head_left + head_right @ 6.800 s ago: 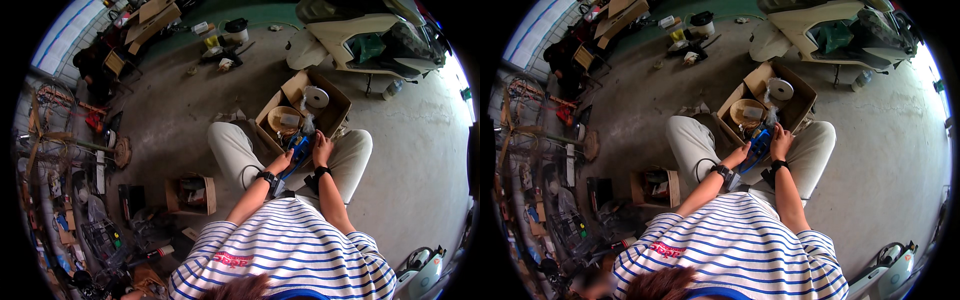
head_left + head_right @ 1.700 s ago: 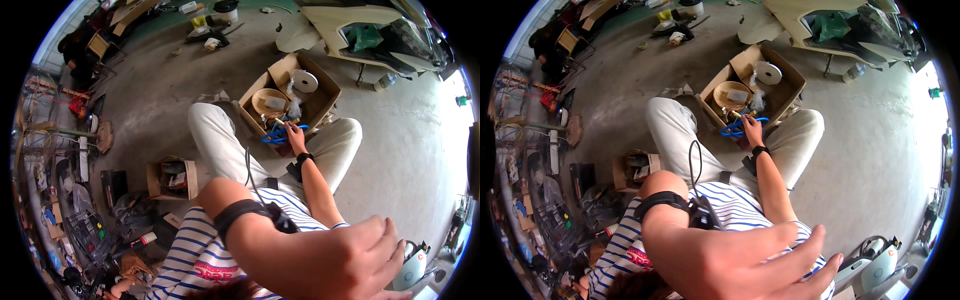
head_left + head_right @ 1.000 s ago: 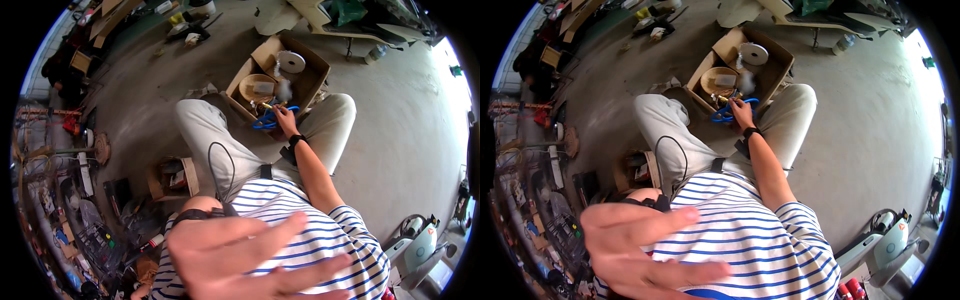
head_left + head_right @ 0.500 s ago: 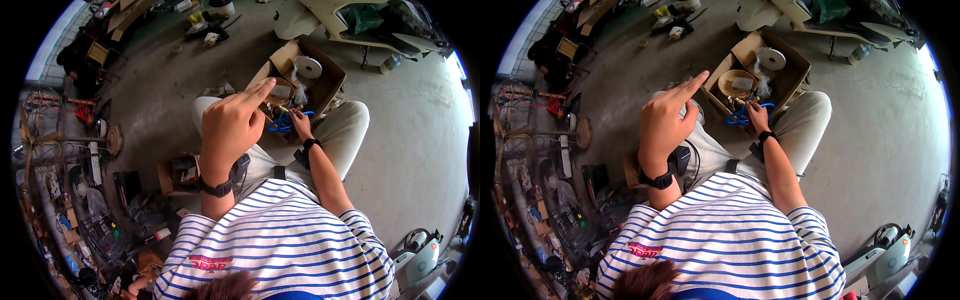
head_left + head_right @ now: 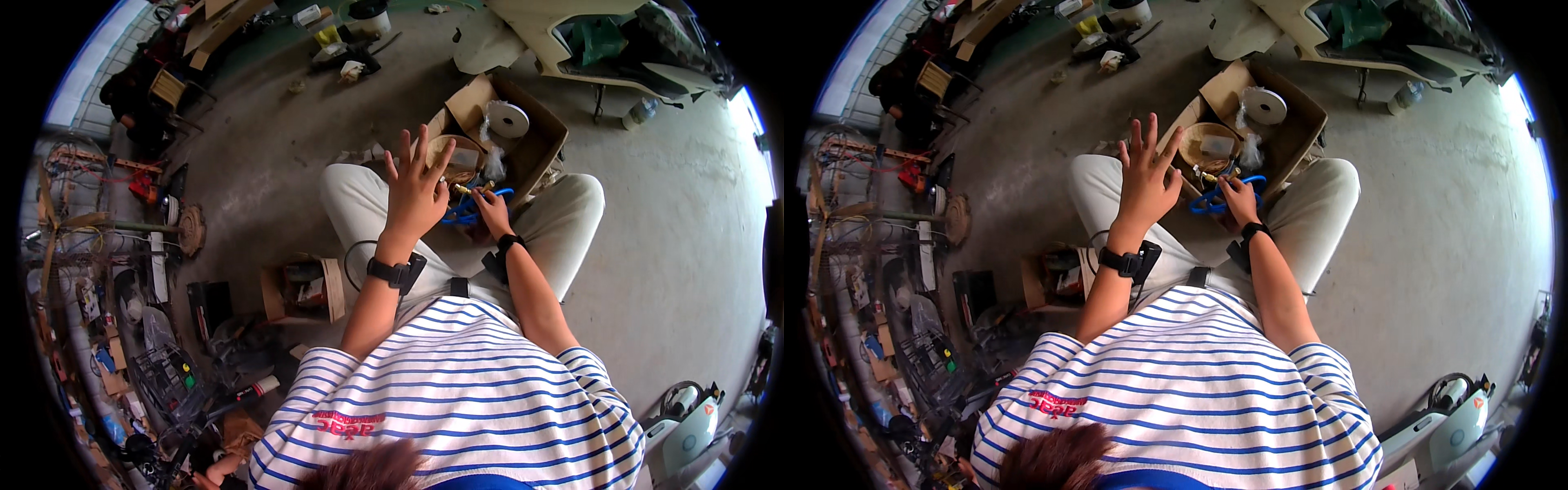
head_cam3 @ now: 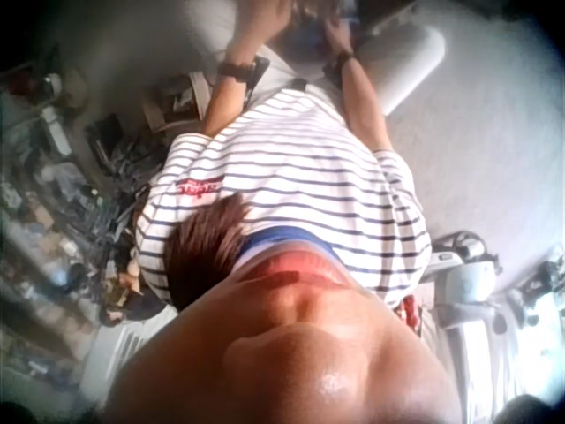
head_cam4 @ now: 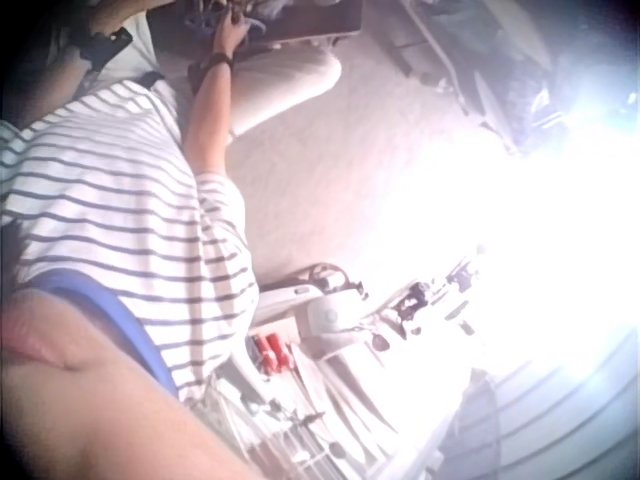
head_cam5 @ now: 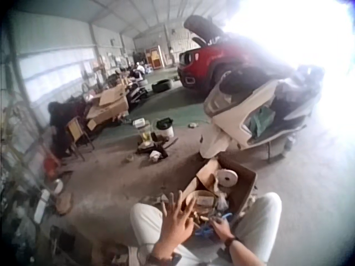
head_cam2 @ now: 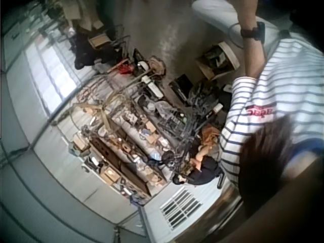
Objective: The person connects metallic fittings to a blue hose while sitting on the floor. They retrieve parts from a cardboard box and attach them to the hose ends by hand.
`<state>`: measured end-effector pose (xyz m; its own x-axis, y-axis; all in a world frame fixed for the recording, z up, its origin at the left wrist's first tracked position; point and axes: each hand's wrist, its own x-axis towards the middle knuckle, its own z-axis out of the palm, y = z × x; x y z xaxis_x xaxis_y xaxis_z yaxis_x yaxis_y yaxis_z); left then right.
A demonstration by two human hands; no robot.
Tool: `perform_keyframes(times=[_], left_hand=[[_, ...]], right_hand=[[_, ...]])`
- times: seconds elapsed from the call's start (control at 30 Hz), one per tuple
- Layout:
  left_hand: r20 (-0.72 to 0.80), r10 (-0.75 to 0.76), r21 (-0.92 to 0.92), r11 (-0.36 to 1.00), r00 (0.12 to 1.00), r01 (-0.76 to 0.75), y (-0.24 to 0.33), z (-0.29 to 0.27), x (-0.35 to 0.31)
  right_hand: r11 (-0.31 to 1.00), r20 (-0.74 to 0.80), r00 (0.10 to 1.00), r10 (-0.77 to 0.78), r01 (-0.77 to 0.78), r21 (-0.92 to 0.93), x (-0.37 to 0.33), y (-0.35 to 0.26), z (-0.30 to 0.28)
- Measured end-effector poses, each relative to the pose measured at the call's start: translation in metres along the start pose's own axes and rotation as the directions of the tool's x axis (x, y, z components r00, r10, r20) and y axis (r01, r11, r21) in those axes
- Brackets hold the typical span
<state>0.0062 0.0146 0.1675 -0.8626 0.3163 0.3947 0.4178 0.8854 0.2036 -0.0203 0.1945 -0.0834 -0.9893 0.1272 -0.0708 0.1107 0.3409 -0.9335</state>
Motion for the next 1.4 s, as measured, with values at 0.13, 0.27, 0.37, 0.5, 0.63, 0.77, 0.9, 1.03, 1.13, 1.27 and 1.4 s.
perform_keyframes(times=[0.13, 0.27, 0.37, 0.5, 0.63, 0.77, 0.9, 1.03, 1.13, 1.27, 1.4], left_hand=[[0.023, -0.028, -0.141, 0.990, 0.999, 0.031, -0.009, 0.044, -0.016], [0.084, -0.118, -0.555, 0.819, 0.990, 0.144, -0.041, 0.132, -0.054], [0.627, -0.367, -0.650, 0.239, 0.687, 0.722, -0.077, 0.187, -0.086], [0.601, -0.347, -0.734, 0.116, 0.720, 0.669, -0.065, 0.192, -0.073], [0.654, -0.323, -0.584, 0.359, 0.684, 0.728, -0.079, 0.202, -0.084], [0.603, -0.385, -0.697, 0.173, 0.699, 0.696, -0.072, 0.201, -0.084], [0.621, -0.394, -0.651, 0.221, 0.677, 0.726, -0.072, 0.195, -0.081], [0.560, -0.335, -0.663, 0.367, 0.758, 0.652, -0.071, 0.196, -0.085], [0.545, -0.299, -0.668, 0.410, 0.784, 0.621, -0.062, 0.191, -0.080], [0.573, -0.308, -0.630, 0.426, 0.759, 0.649, -0.063, 0.190, -0.079], [0.546, -0.323, -0.614, 0.474, 0.773, 0.631, -0.063, 0.191, -0.080]], right_hand=[[1.000, 0.013, 1.000, 0.006, -0.006, 0.029, 0.003, -0.002, -0.004], [0.998, 0.090, 0.994, 0.055, -0.052, -0.041, -0.003, -0.022, -0.011], [0.999, 0.147, 0.989, -0.020, 0.016, 0.029, -0.011, -0.032, -0.005], [0.991, 0.229, 0.966, -0.124, 0.109, 0.078, -0.010, -0.027, -0.011], [0.989, 0.326, 0.934, -0.143, 0.120, 0.088, -0.012, -0.032, -0.007], [0.995, 0.321, 0.946, -0.050, 0.019, 0.099, -0.016, -0.036, -0.009], [0.988, 0.320, 0.948, 0.008, -0.056, 0.142, -0.017, -0.037, -0.009], [0.993, 0.316, 0.946, -0.064, 0.030, 0.111, -0.015, -0.038, -0.009], [0.995, 0.320, 0.945, -0.066, 0.037, 0.095, -0.012, -0.027, -0.009], [0.993, 0.336, 0.935, -0.114, 0.098, 0.065, -0.011, -0.024, -0.008], [0.999, 0.375, 0.926, -0.050, 0.048, 0.015, -0.013, -0.030, -0.010]])
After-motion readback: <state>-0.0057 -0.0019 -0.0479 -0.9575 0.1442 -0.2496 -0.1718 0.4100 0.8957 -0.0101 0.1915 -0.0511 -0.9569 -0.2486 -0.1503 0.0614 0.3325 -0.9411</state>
